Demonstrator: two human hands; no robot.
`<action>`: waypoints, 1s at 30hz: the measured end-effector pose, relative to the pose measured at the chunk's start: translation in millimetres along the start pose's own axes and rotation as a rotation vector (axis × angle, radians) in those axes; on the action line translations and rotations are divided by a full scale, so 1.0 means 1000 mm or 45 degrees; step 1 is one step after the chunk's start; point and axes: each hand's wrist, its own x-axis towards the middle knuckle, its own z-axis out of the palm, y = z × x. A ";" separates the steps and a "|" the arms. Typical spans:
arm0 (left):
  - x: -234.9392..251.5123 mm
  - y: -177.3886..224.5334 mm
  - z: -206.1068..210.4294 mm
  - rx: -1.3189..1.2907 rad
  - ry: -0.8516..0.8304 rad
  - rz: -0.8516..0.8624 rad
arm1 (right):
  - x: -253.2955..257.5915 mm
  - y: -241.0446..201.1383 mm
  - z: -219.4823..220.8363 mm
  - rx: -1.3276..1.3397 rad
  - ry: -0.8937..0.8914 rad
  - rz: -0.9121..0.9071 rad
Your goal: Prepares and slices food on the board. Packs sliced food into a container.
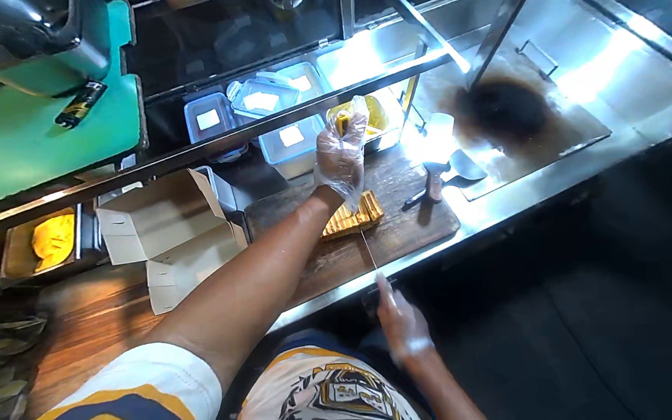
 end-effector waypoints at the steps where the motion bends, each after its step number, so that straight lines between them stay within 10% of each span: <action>1: 0.001 -0.001 -0.002 -0.006 0.006 0.000 | -0.032 0.020 0.013 -0.007 0.130 -0.046; 6: 0.003 0.000 -0.013 -0.048 0.009 -0.003 | -0.115 0.073 0.006 0.506 0.365 -0.253; 14: 0.008 0.015 -0.015 -0.080 -0.015 -0.237 | -0.074 0.031 -0.005 1.821 -0.128 0.178; 20: 0.008 0.105 -0.014 -0.209 -0.187 0.040 | -0.093 0.023 -0.005 0.584 0.437 -0.251; 27: 0.008 0.062 -0.023 -0.098 -0.078 -0.035 | -0.070 -0.027 -0.024 0.300 0.414 -0.176; 30: 0.010 0.047 -0.024 -0.066 -0.065 -0.020 | -0.020 -0.067 -0.063 0.178 -0.039 -0.024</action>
